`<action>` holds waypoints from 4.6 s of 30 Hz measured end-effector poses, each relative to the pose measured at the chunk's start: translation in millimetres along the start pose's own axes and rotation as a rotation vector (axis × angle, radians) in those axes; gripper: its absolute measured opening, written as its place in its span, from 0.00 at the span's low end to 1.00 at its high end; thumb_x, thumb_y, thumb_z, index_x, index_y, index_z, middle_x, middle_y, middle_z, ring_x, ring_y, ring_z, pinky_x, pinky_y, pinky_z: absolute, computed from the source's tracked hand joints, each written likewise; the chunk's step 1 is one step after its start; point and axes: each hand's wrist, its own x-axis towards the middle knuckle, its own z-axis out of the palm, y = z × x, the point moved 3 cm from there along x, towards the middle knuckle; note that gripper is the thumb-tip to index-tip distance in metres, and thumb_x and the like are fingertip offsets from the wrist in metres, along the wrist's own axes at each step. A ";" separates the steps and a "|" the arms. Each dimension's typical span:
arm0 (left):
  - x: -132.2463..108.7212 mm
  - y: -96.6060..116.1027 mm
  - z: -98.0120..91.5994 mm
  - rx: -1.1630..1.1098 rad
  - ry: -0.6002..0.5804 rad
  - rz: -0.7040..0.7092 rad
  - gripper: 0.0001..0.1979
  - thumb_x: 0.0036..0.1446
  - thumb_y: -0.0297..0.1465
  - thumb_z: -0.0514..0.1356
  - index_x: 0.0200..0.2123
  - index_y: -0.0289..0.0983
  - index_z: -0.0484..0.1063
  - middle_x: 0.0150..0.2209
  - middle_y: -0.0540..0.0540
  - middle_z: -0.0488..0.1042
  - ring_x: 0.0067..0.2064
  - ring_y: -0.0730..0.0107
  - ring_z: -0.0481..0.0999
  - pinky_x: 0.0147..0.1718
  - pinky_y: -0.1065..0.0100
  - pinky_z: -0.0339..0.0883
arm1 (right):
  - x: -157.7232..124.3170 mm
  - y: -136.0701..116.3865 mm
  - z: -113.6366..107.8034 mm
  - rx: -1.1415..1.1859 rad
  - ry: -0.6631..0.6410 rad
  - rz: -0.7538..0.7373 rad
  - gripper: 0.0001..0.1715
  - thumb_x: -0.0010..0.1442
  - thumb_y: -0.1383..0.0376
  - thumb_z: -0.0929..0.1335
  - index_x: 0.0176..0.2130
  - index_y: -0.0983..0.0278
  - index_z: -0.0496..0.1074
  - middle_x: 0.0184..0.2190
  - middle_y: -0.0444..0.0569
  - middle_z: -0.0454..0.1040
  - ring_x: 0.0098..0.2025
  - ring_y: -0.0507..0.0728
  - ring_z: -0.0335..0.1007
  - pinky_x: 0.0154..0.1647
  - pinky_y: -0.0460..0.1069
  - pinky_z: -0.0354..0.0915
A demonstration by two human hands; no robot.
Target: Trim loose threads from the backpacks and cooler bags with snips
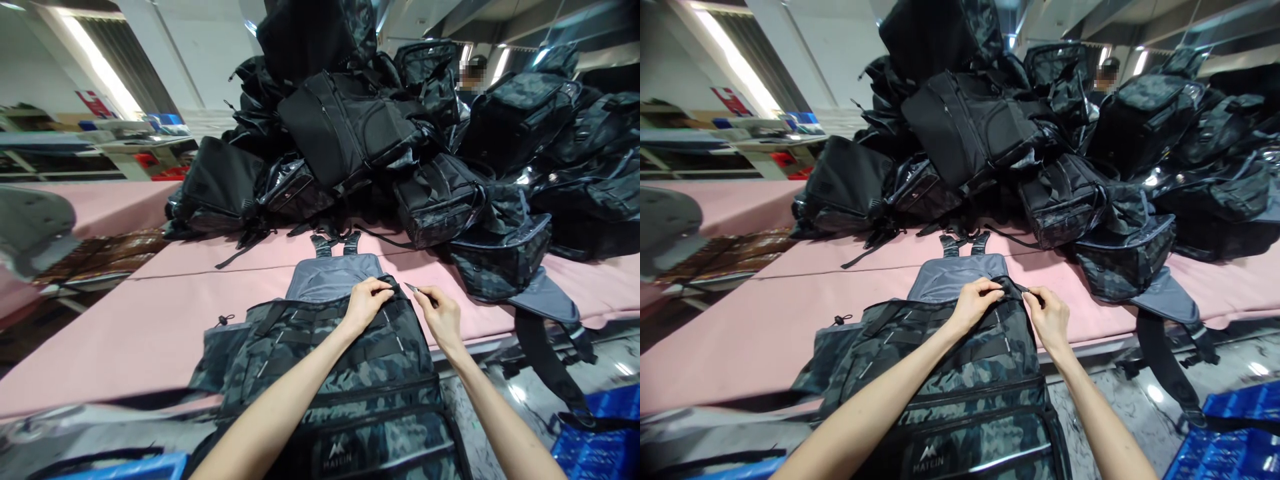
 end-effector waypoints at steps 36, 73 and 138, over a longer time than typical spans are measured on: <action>0.6 -0.4 -2.5 -0.097 -0.090 -0.019 0.07 0.46 0.28 0.60 0.29 0.35 0.77 0.28 0.48 0.72 0.32 0.71 0.70 0.37 0.69 0.62 | 7.4 1.6 -5.2 0.234 -0.028 -0.072 0.11 0.54 0.58 0.67 0.35 0.62 0.73 0.31 0.47 0.76 0.32 0.54 0.69 0.34 0.49 0.63; 3.5 -13.3 2.7 -0.227 -0.173 -0.216 0.12 0.45 0.35 0.56 0.15 0.34 0.64 0.16 0.55 0.55 0.22 0.77 0.53 0.24 0.71 0.46 | 6.0 4.8 -4.4 0.146 -0.029 -0.034 0.13 0.54 0.57 0.66 0.35 0.62 0.73 0.33 0.48 0.76 0.32 0.55 0.70 0.32 0.48 0.64; -11.2 -2.4 12.1 -0.692 0.061 -0.497 0.12 0.42 0.31 0.65 0.32 0.30 0.76 0.20 0.47 0.74 0.22 0.78 0.71 0.24 0.76 0.62 | 4.6 -24.5 6.4 -0.146 0.080 -0.281 0.11 0.58 0.60 0.64 0.36 0.63 0.72 0.31 0.48 0.75 0.33 0.55 0.69 0.34 0.48 0.61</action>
